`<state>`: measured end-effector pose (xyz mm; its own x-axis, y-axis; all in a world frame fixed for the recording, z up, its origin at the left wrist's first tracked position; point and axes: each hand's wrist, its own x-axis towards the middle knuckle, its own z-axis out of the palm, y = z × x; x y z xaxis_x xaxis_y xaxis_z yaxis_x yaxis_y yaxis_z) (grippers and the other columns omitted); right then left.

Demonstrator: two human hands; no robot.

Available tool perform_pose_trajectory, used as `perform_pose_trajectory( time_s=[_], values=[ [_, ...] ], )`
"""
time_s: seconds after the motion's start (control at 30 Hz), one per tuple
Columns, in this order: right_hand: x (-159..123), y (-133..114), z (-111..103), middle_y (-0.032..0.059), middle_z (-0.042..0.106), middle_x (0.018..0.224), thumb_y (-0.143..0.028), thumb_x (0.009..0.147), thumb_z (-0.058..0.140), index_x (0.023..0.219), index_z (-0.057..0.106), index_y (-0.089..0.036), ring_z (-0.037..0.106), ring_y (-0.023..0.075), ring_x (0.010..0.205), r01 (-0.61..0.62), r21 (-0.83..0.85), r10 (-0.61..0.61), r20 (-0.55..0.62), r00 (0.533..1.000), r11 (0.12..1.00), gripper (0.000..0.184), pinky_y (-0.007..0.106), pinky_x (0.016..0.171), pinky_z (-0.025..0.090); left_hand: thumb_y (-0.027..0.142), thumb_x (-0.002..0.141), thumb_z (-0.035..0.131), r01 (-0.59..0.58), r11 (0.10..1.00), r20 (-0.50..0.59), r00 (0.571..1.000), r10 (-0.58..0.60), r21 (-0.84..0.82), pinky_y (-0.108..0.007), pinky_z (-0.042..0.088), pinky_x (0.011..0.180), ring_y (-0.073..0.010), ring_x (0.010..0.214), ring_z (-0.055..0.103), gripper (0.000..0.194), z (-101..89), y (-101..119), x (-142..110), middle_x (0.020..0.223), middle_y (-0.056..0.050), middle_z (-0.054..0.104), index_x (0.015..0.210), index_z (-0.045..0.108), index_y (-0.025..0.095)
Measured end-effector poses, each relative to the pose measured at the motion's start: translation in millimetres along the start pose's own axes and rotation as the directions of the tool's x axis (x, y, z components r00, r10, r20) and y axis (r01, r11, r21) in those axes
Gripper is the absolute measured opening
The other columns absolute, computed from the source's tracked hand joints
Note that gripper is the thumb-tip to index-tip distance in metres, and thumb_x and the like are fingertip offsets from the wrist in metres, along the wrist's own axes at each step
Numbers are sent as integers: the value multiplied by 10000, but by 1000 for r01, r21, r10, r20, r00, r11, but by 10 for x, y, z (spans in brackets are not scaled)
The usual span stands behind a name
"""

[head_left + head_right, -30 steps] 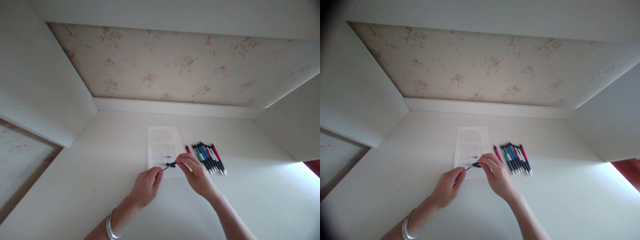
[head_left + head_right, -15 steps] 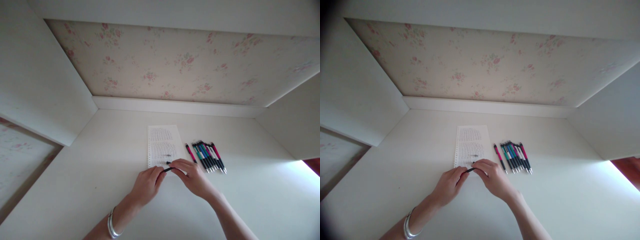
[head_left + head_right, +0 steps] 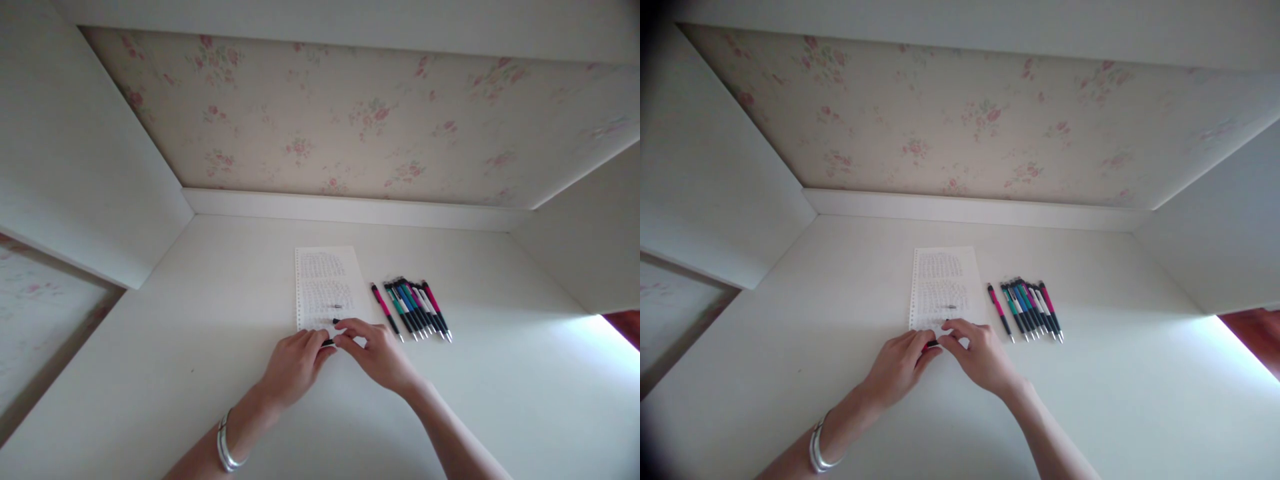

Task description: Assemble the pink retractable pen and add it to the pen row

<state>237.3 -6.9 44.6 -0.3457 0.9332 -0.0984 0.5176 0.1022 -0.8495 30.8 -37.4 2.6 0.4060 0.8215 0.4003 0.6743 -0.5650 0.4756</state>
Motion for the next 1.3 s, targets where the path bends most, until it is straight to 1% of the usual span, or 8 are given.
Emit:
perform_pose_trajectory(
  time_s=[0.2,0.4,0.6,0.7,0.87,0.97,1.17,1.3],
  values=[
    [-12,4,8,16,807,989,-350,948,666,1009,768,-227,749,172,941,99,49,-98,-13,995,994,171,223,630,534,398,1148,335,25,997,42,999,-28,78,-355,489,604,-237,711,673,291,49,-11,-24,827,-9,660,1012,513,212],
    [-13,-45,-2,1,794,863,-382,969,635,978,769,-225,732,153,795,61,36,-62,15,998,997,206,231,618,516,388,1158,259,41,998,39,998,-43,47,-365,502,597,-230,706,672,311,-6,27,13,835,-7,660,1060,492,207],
    [-15,-34,27,23,787,851,-416,994,590,1209,718,-219,753,168,803,13,77,-17,56,998,997,319,247,663,547,299,1152,254,-11,995,47,999,6,96,-370,499,598,-231,688,644,337,-14,14,10,784,-14,628,958,513,206],
    [-18,-16,27,39,794,1005,-386,967,641,1107,745,-226,739,179,911,79,48,-82,53,995,996,237,234,615,513,290,1151,277,6,998,31,999,-8,70,-368,507,614,-227,701,650,309,-20,15,7,807,-17,642,981,518,198],
    [-34,-17,3,1,778,907,-310,988,616,961,743,-224,700,150,822,101,9,-101,53,993,995,155,245,687,488,413,1154,283,-11,999,54,998,9,40,-375,527,635,-233,745,668,307,-40,42,30,863,-16,658,1113,500,199],
    [-49,-10,-1,-6,762,854,-324,1006,593,915,733,-225,678,145,778,102,-46,-99,64,993,994,194,259,706,467,443,1150,281,-39,998,52,998,36,54,-369,510,602,-230,721,656,319,-29,44,29,846,-11,648,1097,486,203],
    [-67,58,52,24,710,692,-447,1059,478,715,654,-210,658,183,719,127,-229,-112,75,991,965,453,309,721,440,273,1149,301,-80,993,47,996,76,88,-376,487,610,-231,718,625,275,-6,42,9,809,-11,629,975,504,206],
    [-64,50,55,22,666,613,-491,1065,437,640,587,-212,631,178,652,85,-217,-70,75,995,973,530,316,685,428,339,1147,338,-68,997,76,995,65,32,-393,522,666,-243,785,655,234,-3,43,7,894,-22,673,1094,516,196]
  ],
)
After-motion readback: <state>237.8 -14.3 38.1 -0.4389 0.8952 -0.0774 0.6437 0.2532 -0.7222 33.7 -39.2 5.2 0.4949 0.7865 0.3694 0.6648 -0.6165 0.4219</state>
